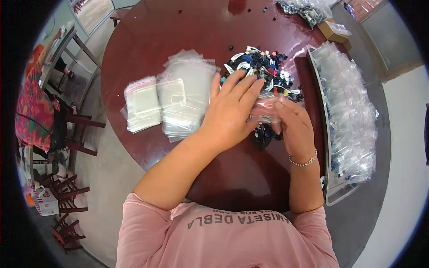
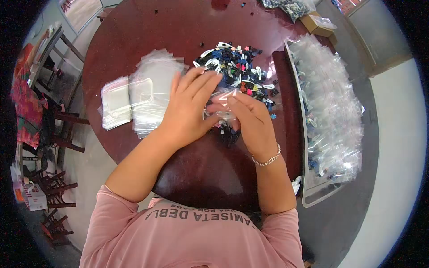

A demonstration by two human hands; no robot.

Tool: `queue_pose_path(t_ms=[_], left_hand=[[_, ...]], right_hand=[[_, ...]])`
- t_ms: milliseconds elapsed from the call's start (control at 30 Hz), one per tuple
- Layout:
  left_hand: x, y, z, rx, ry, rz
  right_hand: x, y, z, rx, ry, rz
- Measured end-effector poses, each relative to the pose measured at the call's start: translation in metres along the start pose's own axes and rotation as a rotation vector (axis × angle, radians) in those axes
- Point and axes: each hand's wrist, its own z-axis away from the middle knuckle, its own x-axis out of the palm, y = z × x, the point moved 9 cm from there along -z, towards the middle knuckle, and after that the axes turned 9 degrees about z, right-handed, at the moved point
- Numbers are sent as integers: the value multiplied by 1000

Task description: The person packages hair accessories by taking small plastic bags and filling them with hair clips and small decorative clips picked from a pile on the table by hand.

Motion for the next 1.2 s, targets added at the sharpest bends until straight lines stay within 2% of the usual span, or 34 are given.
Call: queue_pose_path(t_ms=[33, 100, 167, 233, 267, 367, 500, 567, 667, 733, 800, 833, 933, 1000, 1100, 1167, 1200], left_hand=[[2, -3, 1, 19, 23, 112], [4, -7, 3, 44, 41, 225], [6, -18, 3, -42, 37, 363], [11, -21, 4, -54, -9, 408], [15, -23, 4, -73, -50, 452], [22, -21, 4, -102, -125, 500], [18, -10, 2, -58, -164, 476], [21, -14, 2, -131, -190, 492], [26, -14, 4, -152, -220, 568], [28, -10, 5, -83, -210, 569], [43, -21, 13, -345, -311, 822], [44, -21, 13, -338, -322, 823], [48, -32, 17, -498, -282, 1036], [49, -30, 16, -501, -267, 1138], [55, -33, 20, -567, -326, 1194], [53, -39, 19, -660, -266, 1132], [53, -40, 18, -660, -261, 1133]], right_hand=[[4, -3, 1, -42, -72, -102], [10, -9, 3, -40, -99, -70], [11, -13, 6, -39, -122, -39], [22, -27, 12, -250, -218, 485], [22, -24, 11, -249, -209, 485], [28, -25, 12, -642, -143, 660], [24, -27, 14, -655, -153, 683], [17, -23, 10, -488, -133, 667], [15, -28, 11, -542, -23, 811], [17, -31, 12, -567, 39, 797], [17, -34, 14, -593, 97, 783], [18, -35, 15, -597, 121, 816], [15, -37, 17, -622, 140, 862], [15, -44, 21, -647, 132, 875], [1, -55, 21, -532, 164, 706], [-43, -50, 18, -462, 453, 551], [-65, -32, 7, -266, 455, 427]])
